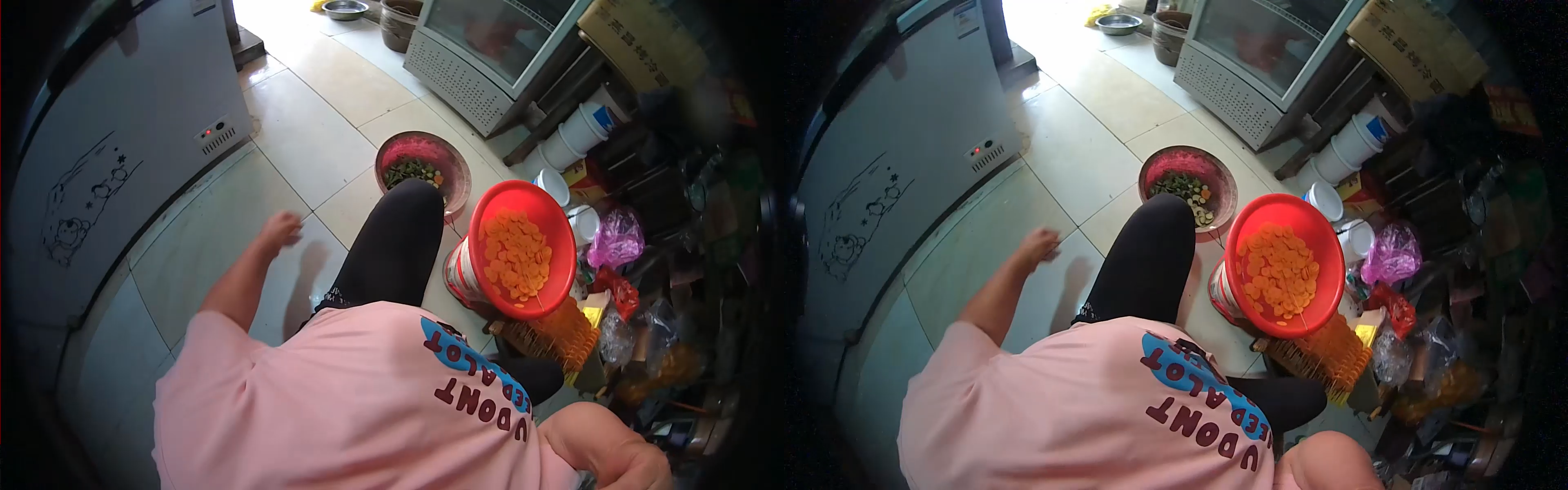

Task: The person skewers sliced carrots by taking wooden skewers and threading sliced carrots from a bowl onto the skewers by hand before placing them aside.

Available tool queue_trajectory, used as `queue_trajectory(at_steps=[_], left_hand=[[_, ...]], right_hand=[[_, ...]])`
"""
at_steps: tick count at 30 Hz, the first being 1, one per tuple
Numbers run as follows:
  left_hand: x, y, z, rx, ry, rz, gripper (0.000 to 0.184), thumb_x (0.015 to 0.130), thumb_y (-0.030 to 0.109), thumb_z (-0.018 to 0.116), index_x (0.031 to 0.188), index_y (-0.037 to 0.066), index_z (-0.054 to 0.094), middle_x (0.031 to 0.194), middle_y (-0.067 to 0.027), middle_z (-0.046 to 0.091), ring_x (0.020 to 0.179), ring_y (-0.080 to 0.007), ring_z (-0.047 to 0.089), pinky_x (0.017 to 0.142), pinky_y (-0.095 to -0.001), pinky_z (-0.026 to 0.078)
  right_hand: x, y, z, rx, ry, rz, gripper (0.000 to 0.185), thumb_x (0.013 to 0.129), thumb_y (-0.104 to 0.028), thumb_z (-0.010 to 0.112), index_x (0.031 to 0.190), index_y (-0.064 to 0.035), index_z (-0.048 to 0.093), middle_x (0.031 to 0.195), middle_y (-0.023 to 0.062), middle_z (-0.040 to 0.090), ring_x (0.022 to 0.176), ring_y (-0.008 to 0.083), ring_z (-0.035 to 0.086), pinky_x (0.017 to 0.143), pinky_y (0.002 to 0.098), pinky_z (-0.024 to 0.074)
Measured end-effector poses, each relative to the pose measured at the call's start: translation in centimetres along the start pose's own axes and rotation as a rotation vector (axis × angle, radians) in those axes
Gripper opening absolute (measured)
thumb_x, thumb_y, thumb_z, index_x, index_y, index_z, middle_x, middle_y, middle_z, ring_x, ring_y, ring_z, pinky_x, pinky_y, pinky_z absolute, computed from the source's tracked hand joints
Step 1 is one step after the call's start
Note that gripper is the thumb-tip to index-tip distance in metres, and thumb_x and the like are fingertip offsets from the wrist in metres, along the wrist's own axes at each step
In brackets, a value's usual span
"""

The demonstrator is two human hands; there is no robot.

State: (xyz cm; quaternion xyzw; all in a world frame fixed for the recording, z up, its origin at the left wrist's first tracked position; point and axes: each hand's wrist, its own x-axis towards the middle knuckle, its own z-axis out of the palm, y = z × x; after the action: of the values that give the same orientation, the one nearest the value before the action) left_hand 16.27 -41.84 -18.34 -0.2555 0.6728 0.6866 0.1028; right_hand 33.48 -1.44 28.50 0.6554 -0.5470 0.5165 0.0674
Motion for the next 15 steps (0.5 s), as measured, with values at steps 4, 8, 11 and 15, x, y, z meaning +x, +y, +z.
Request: queue_trajectory(at_steps=[4, 8, 11, 15], left_hand=[[-1.6, 15.0, 9.2, 0.117, -0.284, 0.287, 0.029, 0.082, 0.016, 0.06, 0.107, 0.001, 0.058, 0.089, -0.0062, 0.062, 0.075, -0.0157, 0.062, 0.063, -0.0297, 0.05], [-5.6, 21.2, 12.3, -0.096, -0.479, 0.349, 0.033, 0.082, 0.013, 0.062, 0.113, 0.003, 0.055, 0.094, -0.0052, 0.062, 0.079, -0.0159, 0.062, 0.071, -0.0298, 0.051], [-10.8, 25.3, 12.3, -0.279, -0.623, 0.604, 0.05, 0.081, 0.008, 0.06, 0.128, 0.004, 0.044, 0.11, -0.0128, 0.057, 0.084, -0.0205, 0.063, 0.076, -0.0305, 0.051], [-20.8, 32.4, 12.1, -0.378, -0.998, 1.199, 0.075, 0.071, 0.001, 0.07, 0.137, 0.005, 0.034, 0.129, -0.0213, 0.044, 0.093, -0.0258, 0.063, 0.08, -0.0337, 0.052]], right_hand=[[-1.3, -2.3, 1.7, -0.038, 0.089, 0.108, 0.011, 0.073, 0.004, 0.057, 0.077, -0.0062, 0.058, 0.068, 0.0039, 0.062, 0.055, 0.0161, 0.061, 0.051, 0.0247, 0.0508], [-1.2, -2.5, 1.7, -0.028, 0.071, 0.121, 0.01, 0.074, 0.004, 0.059, 0.078, -0.0047, 0.058, 0.07, 0.0062, 0.063, 0.055, 0.0177, 0.062, 0.052, 0.0257, 0.0532], [-1.3, -3.4, 1.1, 0.031, -0.001, 0.168, 0.009, 0.076, 0.004, 0.057, 0.079, -0.004, 0.057, 0.072, 0.0081, 0.064, 0.057, 0.0189, 0.063, 0.054, 0.0276, 0.054], [-1.5, -3.7, 0.8, -0.001, -0.053, 0.174, 0.005, 0.08, 0.0, 0.053, 0.08, -0.0037, 0.056, 0.075, 0.0091, 0.063, 0.061, 0.0201, 0.063, 0.056, 0.0302, 0.0539]])
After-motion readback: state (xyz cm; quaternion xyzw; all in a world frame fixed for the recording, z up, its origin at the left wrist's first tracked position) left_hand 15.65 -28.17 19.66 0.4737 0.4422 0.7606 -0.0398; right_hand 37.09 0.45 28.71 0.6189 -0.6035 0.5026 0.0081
